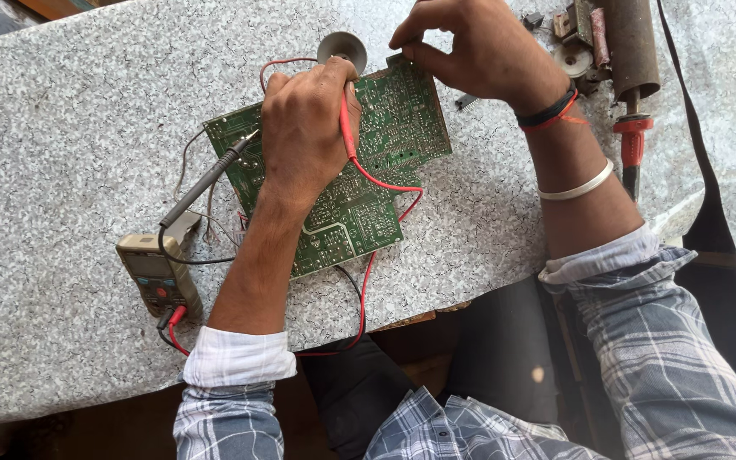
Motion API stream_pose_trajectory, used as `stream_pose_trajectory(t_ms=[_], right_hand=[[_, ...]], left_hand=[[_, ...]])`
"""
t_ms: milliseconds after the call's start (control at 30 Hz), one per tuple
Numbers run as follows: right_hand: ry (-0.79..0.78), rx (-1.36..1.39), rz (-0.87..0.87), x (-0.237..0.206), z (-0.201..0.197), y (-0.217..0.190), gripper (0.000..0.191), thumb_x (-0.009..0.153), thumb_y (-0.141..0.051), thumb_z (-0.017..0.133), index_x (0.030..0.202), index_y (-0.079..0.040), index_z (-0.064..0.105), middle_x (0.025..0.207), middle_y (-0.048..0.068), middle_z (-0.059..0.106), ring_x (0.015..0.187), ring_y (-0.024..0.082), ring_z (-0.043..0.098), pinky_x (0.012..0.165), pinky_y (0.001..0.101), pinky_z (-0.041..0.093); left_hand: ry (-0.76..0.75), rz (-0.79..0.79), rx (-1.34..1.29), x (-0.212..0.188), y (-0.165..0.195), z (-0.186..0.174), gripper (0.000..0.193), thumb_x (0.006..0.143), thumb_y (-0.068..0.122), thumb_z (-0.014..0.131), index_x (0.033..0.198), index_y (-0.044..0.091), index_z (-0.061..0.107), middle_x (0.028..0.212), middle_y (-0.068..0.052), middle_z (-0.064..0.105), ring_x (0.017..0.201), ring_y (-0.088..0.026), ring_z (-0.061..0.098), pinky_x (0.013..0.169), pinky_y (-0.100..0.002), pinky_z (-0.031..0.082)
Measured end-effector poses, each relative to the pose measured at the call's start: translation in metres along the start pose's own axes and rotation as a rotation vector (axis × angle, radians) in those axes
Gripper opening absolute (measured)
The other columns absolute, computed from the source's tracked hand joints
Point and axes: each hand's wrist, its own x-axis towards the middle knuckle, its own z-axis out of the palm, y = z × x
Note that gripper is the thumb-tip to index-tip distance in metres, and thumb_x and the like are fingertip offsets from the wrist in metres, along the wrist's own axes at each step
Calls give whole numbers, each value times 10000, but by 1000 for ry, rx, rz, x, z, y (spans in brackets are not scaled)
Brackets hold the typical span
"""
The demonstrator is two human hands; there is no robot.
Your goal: The person uses a soldering iron and a multimeter to work on a green circuit board. They repeatedly heat and remove small components, then place them on the table, while occasionally checking connections with the multimeter probes.
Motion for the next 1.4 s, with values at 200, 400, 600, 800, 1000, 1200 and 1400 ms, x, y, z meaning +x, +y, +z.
stream_pose_trajectory(t_ms=[200, 400, 600, 800, 1000, 1200, 1400], right_hand=[[-11, -17, 3, 0, -1, -3, 83, 1002, -50, 756, 1085, -55, 758, 997, 91, 723, 918, 242, 697, 800, 362, 537], [-11, -15, 6, -2, 0, 1, 103, 1012, -73, 778, 1108, -49, 749, 1008, 93, 725, 928, 244, 698, 812, 371, 539], [26, 9, 66, -2, 3, 3, 155, 965, -62, 751, 1117, -52, 726, 1060, 94, 737, 972, 244, 722, 843, 363, 560], [42, 25, 27, 3, 1, -1, 101, 950, -79, 762, 1035, -62, 710, 1028, 95, 713, 976, 271, 699, 860, 391, 559], [26, 38, 44, 5, 0, -8, 76, 962, -113, 750, 995, -67, 699, 1013, 91, 686, 975, 284, 679, 856, 413, 535], [64, -2, 10, 8, 7, -8, 77, 952, -134, 756, 972, -83, 702, 1003, 67, 683, 1016, 276, 660, 882, 417, 532], [77, -48, 21, 10, 11, -8, 79, 927, -152, 765, 959, -101, 714, 961, 33, 680, 988, 247, 656, 867, 412, 534]], left_hand=[[7, 12, 3, 0, 1, -1, 46, 1023, 108, 660, 1011, 64, 651, 784, -71, 699, 719, -222, 685, 771, -421, 439], [-15, -3, -8, 1, 3, -4, 30, 1015, 86, 660, 1023, 57, 659, 782, -82, 702, 712, -233, 683, 770, -426, 435], [-16, 6, -28, 1, 4, -10, 72, 1004, 75, 650, 1071, 50, 661, 854, -116, 722, 798, -298, 698, 792, -446, 429], [-25, -1, 2, 3, 5, -14, 94, 1008, 80, 647, 1096, 53, 665, 938, -156, 732, 867, -349, 693, 860, -468, 451], [-70, 3, 41, 1, 6, -16, 109, 1018, 82, 635, 1113, 45, 674, 984, -168, 742, 908, -340, 706, 883, -468, 451], [-100, -36, 76, 0, 4, -17, 105, 1031, 94, 644, 1118, 54, 686, 920, -156, 732, 878, -336, 702, 875, -455, 451], [-96, -40, 73, -1, 3, -16, 117, 1036, 92, 650, 1141, 56, 689, 893, -135, 729, 845, -299, 705, 876, -434, 450]])
